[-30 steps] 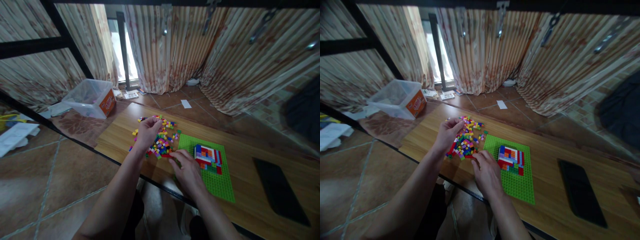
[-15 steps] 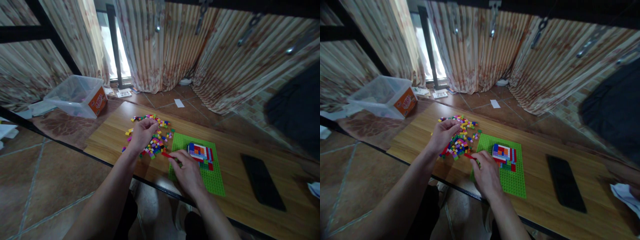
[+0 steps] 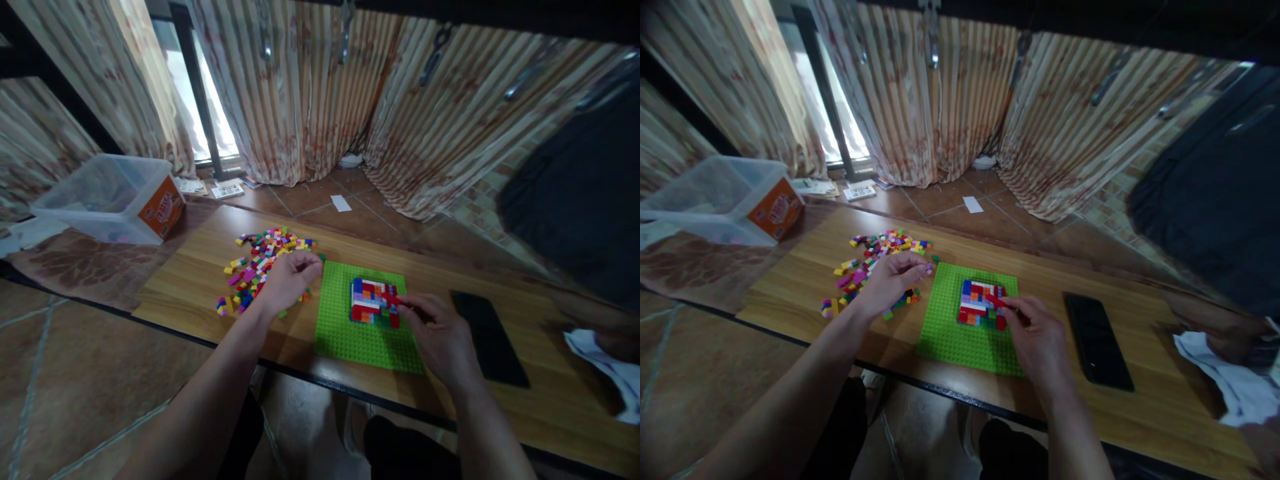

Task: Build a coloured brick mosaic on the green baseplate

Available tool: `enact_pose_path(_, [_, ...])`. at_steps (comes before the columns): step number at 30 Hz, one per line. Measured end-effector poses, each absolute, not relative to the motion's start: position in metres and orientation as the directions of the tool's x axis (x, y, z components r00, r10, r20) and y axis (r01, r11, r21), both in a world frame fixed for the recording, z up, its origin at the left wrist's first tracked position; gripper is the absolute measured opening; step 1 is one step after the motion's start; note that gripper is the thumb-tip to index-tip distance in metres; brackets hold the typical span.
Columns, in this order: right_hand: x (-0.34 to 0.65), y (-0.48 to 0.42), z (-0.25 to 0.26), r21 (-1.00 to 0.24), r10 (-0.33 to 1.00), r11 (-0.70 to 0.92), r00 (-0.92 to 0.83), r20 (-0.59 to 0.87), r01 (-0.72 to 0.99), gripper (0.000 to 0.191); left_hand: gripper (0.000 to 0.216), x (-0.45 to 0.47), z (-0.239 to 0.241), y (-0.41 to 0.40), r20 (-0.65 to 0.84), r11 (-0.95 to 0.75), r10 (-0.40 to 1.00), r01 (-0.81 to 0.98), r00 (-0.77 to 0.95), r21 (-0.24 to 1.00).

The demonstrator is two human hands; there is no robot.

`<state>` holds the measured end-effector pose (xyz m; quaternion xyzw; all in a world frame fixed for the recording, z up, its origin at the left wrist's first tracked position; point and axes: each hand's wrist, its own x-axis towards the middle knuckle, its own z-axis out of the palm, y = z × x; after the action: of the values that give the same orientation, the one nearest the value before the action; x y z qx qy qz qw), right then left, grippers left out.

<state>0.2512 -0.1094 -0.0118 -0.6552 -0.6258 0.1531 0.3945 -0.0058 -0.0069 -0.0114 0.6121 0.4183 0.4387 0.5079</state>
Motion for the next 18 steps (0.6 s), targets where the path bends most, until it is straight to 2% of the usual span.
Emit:
enact_pose_path(6, [0.277,-0.12,-0.017,-0.716,0.979,0.035,0.119,0.163,0.697,0.019,0.01,0.007,-0.017,-0.007,0.133,-0.179,0.939,0.122,0.316,0.976])
enact_pose_path(18, [0.263,-0.119,-0.016,-0.684,0.991,0.043,0.056,0.122,0.729,0.017,0.01,0.018,-0.019,-0.007,0.104,-0.164,0.932,0.146,0.347,0.976])
